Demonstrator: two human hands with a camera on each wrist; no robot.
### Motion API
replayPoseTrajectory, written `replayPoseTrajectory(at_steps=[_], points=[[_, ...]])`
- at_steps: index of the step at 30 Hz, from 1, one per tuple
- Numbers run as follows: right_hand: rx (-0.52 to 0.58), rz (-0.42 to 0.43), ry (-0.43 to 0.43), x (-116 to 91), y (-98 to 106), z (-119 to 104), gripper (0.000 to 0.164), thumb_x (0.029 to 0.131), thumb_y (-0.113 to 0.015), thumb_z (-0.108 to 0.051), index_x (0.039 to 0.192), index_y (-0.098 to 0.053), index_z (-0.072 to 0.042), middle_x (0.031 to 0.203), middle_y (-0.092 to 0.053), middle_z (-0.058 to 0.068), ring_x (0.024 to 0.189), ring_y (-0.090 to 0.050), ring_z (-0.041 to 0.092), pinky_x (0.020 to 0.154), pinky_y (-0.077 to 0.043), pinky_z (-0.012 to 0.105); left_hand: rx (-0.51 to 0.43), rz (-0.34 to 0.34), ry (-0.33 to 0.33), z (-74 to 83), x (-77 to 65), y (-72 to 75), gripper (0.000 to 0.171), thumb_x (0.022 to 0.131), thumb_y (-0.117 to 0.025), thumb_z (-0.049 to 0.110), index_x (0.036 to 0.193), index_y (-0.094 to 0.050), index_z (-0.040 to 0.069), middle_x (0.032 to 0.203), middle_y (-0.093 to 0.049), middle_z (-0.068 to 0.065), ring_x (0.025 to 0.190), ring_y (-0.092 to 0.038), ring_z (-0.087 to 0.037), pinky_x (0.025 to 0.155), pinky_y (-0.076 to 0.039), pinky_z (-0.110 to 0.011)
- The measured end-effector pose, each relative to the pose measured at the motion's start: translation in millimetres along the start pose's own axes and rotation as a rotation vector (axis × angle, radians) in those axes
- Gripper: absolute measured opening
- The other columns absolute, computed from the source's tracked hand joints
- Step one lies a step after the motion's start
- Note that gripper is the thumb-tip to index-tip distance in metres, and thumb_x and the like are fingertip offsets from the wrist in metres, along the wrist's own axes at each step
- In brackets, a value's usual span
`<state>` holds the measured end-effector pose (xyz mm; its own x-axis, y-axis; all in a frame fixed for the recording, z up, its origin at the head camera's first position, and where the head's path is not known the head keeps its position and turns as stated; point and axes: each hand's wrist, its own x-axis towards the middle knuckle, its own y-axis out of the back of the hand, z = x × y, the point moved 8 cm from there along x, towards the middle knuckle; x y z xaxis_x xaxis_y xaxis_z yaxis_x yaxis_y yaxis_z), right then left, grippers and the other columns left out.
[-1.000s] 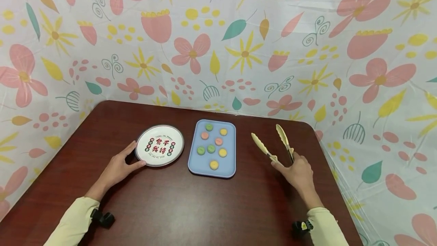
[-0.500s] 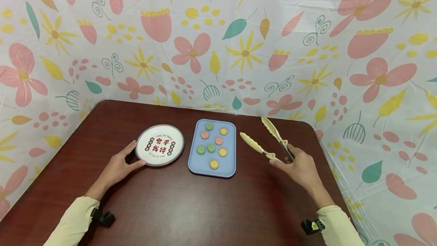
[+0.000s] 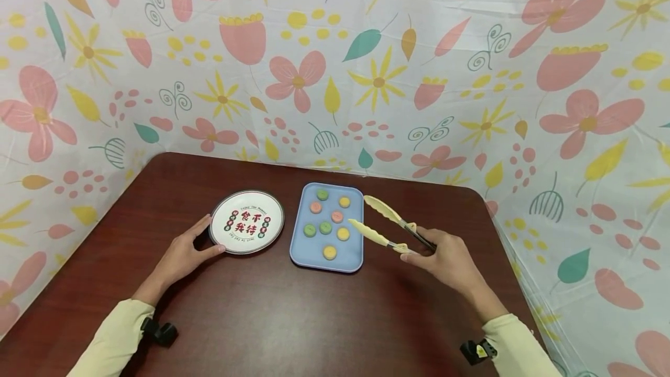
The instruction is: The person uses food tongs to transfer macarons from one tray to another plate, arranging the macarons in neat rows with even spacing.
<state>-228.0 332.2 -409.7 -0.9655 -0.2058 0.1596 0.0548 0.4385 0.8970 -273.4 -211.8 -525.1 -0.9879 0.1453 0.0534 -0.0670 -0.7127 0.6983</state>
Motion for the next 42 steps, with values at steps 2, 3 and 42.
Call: replayPoseTrajectory(at_steps=[2,3,42], points=[[0.008,-0.012,0.017,1,-4,-4,0.075,0.081,-0.084,-0.052,0.134,-0.067,-0.002,0.109,-0.074,0.010,0.082,-0.059,0.021,0.064,-0.043,0.028,-0.001,0.000,0.001,-0.2,0.0,0.2,0.102,0.085,-0.079,0.054,0.160,-0.032,0.004,0.167,-0.027,-0.015,0.151,-0.029,-0.039,0.114,-0.035,-0.060],[0.013,-0.019,0.027,1,-7,-5,0.073,0.081,-0.084,-0.051,0.133,-0.068,-0.002,0.111,-0.074,0.011,0.084,-0.061,0.022,0.065,-0.044,0.028,0.000,0.000,0.001,-0.4,0.1,0.3,0.102,0.085,-0.079,0.054,0.160,-0.032,0.004,0.167,-0.027,-0.015,0.151,-0.029,-0.039,0.114,-0.035,-0.059],[-0.044,-0.201,0.199,9,-58,-33,0.055,0.079,-0.089,-0.037,0.122,-0.076,-0.006,0.109,-0.077,0.002,0.095,-0.071,0.014,0.076,-0.058,0.037,-0.015,-0.009,-0.007,0.4,1.0,0.7,0.102,0.085,-0.080,0.053,0.160,-0.032,0.004,0.167,-0.028,-0.014,0.152,-0.028,-0.038,0.116,-0.033,-0.058]])
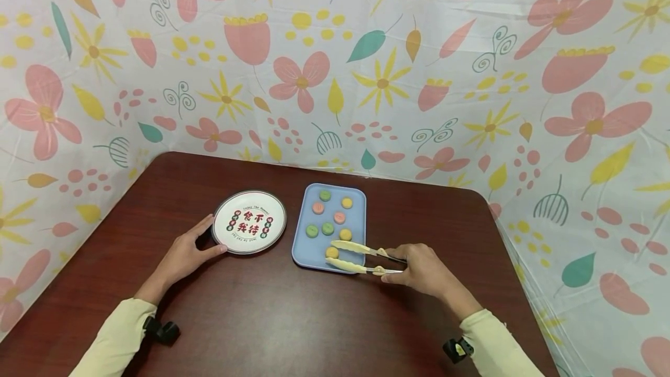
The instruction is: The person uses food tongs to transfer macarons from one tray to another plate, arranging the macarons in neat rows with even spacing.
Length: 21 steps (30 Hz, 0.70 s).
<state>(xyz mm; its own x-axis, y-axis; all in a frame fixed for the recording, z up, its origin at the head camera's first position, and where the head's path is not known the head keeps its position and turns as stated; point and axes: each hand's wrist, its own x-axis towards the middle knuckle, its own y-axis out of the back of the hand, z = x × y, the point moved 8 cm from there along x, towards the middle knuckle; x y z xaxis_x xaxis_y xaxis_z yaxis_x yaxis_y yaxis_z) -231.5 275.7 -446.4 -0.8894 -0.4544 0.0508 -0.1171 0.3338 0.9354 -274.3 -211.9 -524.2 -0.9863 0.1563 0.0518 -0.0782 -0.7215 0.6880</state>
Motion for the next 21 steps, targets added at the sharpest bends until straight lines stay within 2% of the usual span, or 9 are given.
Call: replayPoseTrajectory(at_steps=[12,21], points=[[-0.013,-0.018,-0.005,3.5,-1.3,-0.3,0.049,0.080,-0.088,-0.037,0.118,-0.078,-0.009,0.106,-0.077,-0.001,0.093,-0.071,0.013,0.076,-0.058,0.037,0.003,0.003,0.004,0.3,0.1,0.5,0.102,0.084,-0.080,0.053,0.160,-0.032,0.005,0.167,-0.028,-0.014,0.152,-0.028,-0.037,0.116,-0.033,-0.058],[0.024,-0.006,-0.012,2.5,-2.2,-1.2,0.049,0.080,-0.088,-0.036,0.118,-0.078,-0.008,0.105,-0.078,0.001,0.089,-0.070,0.010,0.070,-0.054,0.029,0.003,0.008,0.004,-1.0,0.0,0.3,0.102,0.084,-0.080,0.054,0.160,-0.032,0.005,0.167,-0.028,-0.013,0.152,-0.028,-0.037,0.116,-0.033,-0.058]])
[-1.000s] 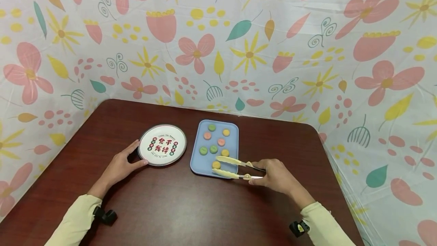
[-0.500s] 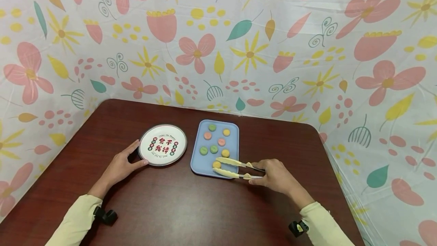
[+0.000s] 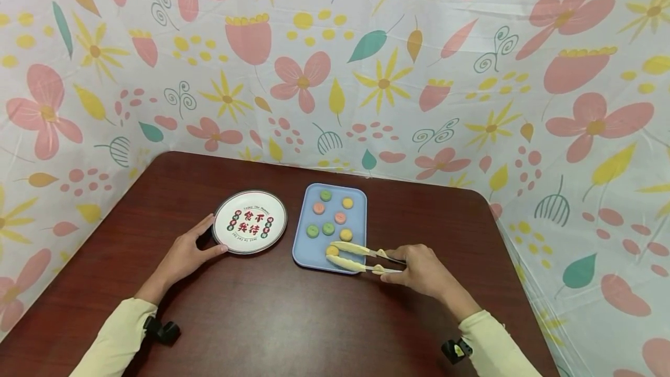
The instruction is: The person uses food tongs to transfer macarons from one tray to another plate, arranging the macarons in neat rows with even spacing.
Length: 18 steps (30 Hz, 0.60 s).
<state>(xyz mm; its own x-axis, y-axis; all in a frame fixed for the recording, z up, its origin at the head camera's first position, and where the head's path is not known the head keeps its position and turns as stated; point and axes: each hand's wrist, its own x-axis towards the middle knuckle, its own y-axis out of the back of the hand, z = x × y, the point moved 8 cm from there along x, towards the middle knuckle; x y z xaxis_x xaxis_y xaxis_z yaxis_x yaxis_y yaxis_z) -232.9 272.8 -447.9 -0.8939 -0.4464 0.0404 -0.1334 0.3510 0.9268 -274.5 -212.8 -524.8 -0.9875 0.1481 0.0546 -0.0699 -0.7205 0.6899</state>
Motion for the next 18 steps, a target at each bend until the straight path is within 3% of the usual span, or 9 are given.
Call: replayPoseTrajectory(at_steps=[9,18], points=[[0.012,0.036,0.030,10,12,-9,0.050,0.081,-0.088,-0.035,0.121,-0.077,-0.007,0.107,-0.077,0.001,0.082,-0.064,0.005,0.066,-0.049,0.025,-0.011,0.000,-0.005,1.0,-0.7,0.5,0.102,0.085,-0.080,0.053,0.160,-0.032,0.003,0.167,-0.028,-0.015,0.152,-0.028,-0.038,0.116,-0.033,-0.058],[0.028,0.039,0.037,37,24,-24,0.054,0.081,-0.088,-0.037,0.122,-0.076,-0.005,0.109,-0.077,0.005,0.074,-0.055,0.009,0.061,-0.042,0.025,0.008,0.018,-0.019,1.7,-0.6,0.6,0.101,0.084,-0.080,0.053,0.158,-0.035,0.002,0.165,-0.031,-0.016,0.150,-0.031,-0.039,0.115,-0.033,-0.059]])
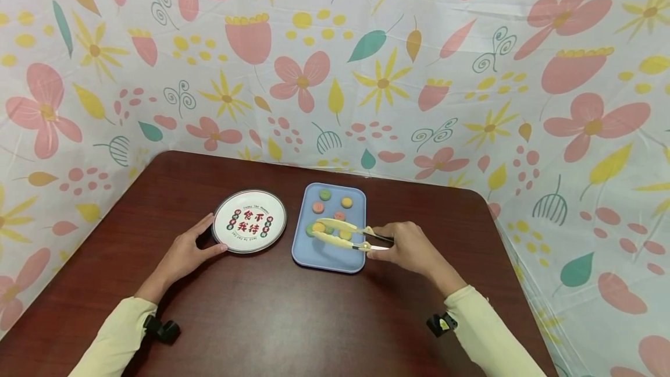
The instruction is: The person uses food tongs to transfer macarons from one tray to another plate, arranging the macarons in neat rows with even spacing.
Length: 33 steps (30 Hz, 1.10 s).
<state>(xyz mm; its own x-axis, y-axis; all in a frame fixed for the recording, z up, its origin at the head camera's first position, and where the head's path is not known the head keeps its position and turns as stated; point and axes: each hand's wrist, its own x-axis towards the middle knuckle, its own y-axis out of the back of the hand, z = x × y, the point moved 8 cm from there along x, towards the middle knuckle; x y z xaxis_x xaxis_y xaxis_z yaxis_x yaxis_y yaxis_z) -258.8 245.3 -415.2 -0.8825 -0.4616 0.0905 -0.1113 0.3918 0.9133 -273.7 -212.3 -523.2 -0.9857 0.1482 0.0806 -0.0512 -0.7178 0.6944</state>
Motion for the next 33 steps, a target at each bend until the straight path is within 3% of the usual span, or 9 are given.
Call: replayPoseTrajectory(at_steps=[8,21,26,30,33], points=[[0.027,-0.003,0.043,38,3,-18,0.060,0.081,-0.087,-0.043,0.125,-0.074,-0.005,0.112,-0.077,0.008,0.079,-0.062,0.012,0.062,-0.046,0.026,-0.002,0.007,0.003,-0.3,-1.2,0.9,0.101,0.084,-0.081,0.053,0.158,-0.036,0.003,0.165,-0.031,-0.015,0.150,-0.031,-0.038,0.115,-0.034,-0.058],[-0.019,-0.042,0.097,103,-19,-48,0.062,0.081,-0.087,-0.041,0.130,-0.071,-0.007,0.118,-0.075,0.010,0.064,-0.052,0.008,0.057,-0.040,0.026,-0.004,-0.008,0.011,-0.9,-0.5,0.4,0.101,0.084,-0.080,0.053,0.159,-0.034,0.004,0.166,-0.030,-0.015,0.151,-0.030,-0.039,0.115,-0.034,-0.059],[0.010,-0.054,0.144,122,-33,-63,0.058,0.081,-0.088,-0.036,0.128,-0.072,-0.006,0.118,-0.075,0.012,0.050,-0.038,0.007,0.053,-0.036,0.025,-0.002,-0.014,0.015,-2.7,0.3,-0.8,0.101,0.085,-0.080,0.053,0.160,-0.033,0.004,0.166,-0.029,-0.015,0.151,-0.030,-0.038,0.115,-0.034,-0.058],[-0.001,-0.058,0.177,134,-45,-74,0.056,0.082,-0.087,-0.035,0.128,-0.072,-0.006,0.112,-0.077,0.011,0.050,-0.039,0.004,0.055,-0.037,0.025,-0.001,-0.011,0.018,-3.5,0.5,-0.7,0.101,0.084,-0.080,0.053,0.159,-0.034,0.004,0.166,-0.030,-0.015,0.151,-0.030,-0.038,0.116,-0.034,-0.058],[-0.022,-0.073,0.178,143,-54,-79,0.056,0.084,-0.086,-0.038,0.129,-0.072,-0.007,0.091,-0.077,0.009,0.052,-0.040,0.005,0.059,-0.038,0.026,0.000,-0.011,0.019,-3.2,0.3,-0.3,0.101,0.084,-0.080,0.052,0.159,-0.034,0.003,0.166,-0.030,-0.015,0.151,-0.030,-0.038,0.116,-0.033,-0.058]])
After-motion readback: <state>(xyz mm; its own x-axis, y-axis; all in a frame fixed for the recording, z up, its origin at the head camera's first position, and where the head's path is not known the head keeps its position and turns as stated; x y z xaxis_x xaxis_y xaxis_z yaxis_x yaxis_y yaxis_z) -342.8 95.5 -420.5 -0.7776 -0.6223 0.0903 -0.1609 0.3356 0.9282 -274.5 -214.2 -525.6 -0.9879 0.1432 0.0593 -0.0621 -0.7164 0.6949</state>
